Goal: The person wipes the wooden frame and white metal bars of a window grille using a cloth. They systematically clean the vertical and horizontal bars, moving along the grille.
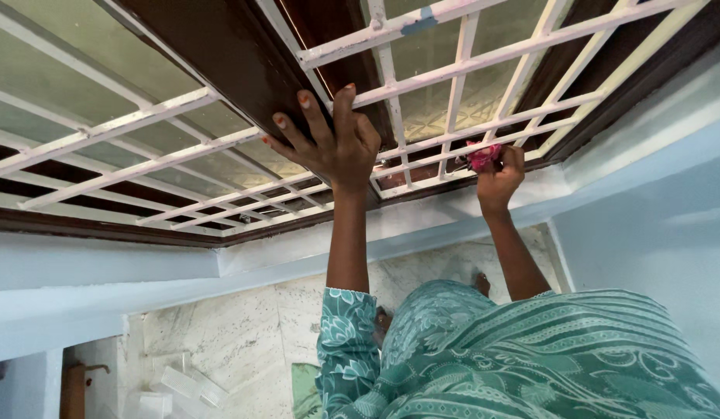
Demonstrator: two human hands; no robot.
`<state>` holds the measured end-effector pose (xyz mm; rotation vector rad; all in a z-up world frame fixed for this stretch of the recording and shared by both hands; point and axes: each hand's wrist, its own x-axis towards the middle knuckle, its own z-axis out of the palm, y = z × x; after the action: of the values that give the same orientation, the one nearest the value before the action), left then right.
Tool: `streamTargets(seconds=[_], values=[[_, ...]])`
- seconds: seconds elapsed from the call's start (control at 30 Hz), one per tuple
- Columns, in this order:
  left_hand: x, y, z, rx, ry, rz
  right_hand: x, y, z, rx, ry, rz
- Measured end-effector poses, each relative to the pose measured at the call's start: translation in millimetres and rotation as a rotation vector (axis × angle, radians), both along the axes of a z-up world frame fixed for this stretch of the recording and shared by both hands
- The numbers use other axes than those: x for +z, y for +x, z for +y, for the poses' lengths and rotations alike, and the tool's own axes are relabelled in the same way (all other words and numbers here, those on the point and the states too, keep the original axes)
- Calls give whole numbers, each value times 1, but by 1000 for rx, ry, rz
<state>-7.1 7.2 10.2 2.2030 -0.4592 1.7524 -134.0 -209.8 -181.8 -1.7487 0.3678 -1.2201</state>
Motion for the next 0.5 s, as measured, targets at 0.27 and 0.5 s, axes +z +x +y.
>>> streamTargets(seconds=[0.27,0.5], values=[[0,-4,1,-7,-2,5,-73,-23,-12,-5,-215,256],[2,-3,1,2,4,-7,-47,-29,-28,-160,188,-202]])
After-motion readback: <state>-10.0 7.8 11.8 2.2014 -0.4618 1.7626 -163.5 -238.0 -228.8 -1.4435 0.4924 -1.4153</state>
